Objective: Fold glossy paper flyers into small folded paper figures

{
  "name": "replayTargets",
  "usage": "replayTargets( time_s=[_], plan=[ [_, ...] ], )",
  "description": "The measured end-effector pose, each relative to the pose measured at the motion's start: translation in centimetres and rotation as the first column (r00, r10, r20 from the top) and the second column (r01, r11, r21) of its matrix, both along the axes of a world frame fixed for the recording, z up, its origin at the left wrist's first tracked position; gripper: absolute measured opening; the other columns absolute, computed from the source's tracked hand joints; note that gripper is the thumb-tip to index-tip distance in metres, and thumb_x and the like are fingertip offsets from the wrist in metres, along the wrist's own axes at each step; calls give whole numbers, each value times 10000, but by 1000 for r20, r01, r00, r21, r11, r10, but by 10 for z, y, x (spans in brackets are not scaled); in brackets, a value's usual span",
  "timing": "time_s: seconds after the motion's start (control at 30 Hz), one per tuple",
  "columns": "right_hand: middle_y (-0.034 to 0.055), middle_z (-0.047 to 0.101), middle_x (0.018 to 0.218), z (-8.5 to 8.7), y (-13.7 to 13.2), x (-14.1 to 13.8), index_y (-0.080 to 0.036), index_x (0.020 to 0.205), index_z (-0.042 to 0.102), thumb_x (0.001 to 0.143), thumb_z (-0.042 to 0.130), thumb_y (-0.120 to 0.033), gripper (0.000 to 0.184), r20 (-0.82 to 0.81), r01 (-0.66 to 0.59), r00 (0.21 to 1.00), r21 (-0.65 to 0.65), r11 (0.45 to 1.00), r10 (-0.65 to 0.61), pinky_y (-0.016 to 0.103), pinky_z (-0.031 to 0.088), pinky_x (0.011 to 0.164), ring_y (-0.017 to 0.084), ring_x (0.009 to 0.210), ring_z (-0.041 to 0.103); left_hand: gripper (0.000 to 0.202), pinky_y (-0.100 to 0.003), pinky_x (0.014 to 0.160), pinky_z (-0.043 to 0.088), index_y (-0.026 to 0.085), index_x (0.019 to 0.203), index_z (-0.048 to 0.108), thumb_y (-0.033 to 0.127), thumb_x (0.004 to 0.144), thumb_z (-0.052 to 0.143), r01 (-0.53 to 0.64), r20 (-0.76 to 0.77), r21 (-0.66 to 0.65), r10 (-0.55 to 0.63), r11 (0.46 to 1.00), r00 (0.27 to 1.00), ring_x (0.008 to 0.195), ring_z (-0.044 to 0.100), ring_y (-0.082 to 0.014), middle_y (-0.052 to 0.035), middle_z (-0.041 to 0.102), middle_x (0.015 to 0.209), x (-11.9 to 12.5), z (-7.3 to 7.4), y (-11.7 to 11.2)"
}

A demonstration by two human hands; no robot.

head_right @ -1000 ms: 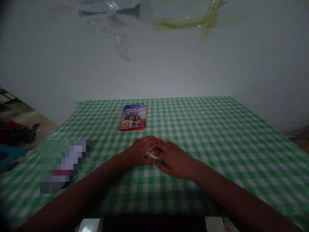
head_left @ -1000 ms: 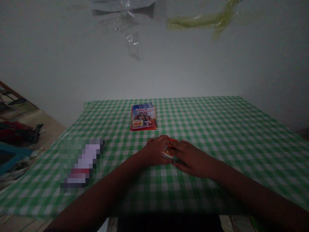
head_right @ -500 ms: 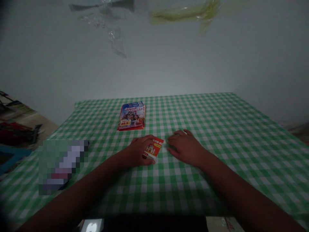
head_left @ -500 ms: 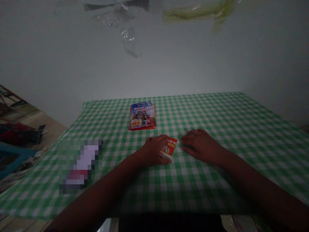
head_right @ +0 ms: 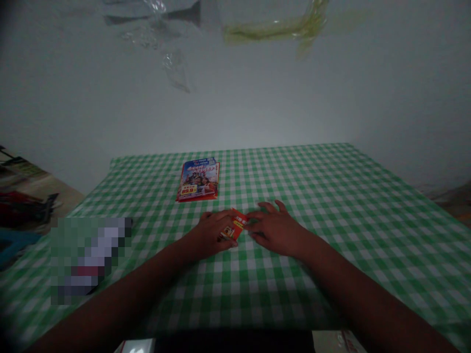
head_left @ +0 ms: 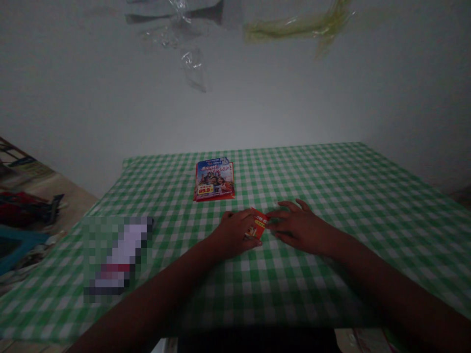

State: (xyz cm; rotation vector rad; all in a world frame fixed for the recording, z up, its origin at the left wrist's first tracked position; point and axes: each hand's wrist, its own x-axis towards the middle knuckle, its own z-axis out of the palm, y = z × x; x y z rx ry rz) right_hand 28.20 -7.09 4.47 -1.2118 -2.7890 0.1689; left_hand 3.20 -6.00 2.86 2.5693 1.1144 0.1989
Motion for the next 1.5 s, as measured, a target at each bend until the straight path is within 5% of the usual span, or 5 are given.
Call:
replayTargets(
  time_s=[0.37,0.83,1.07,1.33,1.5],
  plan=[
    [62,634,1292,-3,0,-9,-293,1157,706,950,547,-328,263,-72,-12,997,67,998,17,567,361,1027,325,1235,485,369,-462,1051,339,242,1240,529,345,901,632,96,10,-22,-96,995,995,1367,434,-279,-84,473,1492,-7,9,1],
    [28,543,1434,-15,14,5,-444,1186,689,946,567,-343,288,-64,97,994,56,994,-94,627,371,1010,382,1336,424,552,-554,1111,302,240,1318,510,328,813,714,110,35,-83,-108,990,994,1401,394,-327,-126,380,1557,-15,8,5],
    [126,583,1360,-24,25,10,-218,1198,684,946,534,-366,329,-103,209,975,123,970,-197,547,440,982,350,1250,494,645,-583,1129,287,246,1310,544,363,728,796,130,73,-75,-125,989,989,1410,360,-357,-122,397,1539,-24,1,11],
    [123,647,1232,-21,20,-2,-158,1267,606,952,550,-377,388,-248,70,968,120,990,-39,464,441,1007,277,1158,549,484,-444,1104,398,267,1257,571,313,807,744,130,368,-101,-85,986,926,1276,503,-254,-78,531,1358,-28,10,21],
    [118,622,1275,-23,16,-7,-196,1314,570,896,629,-406,471,-280,14,960,111,994,18,479,433,1008,288,1177,535,833,-504,1087,406,236,1401,414,361,689,828,9,209,-146,22,989,978,1287,494,-317,-137,479,1427,-38,15,21]
  ],
)
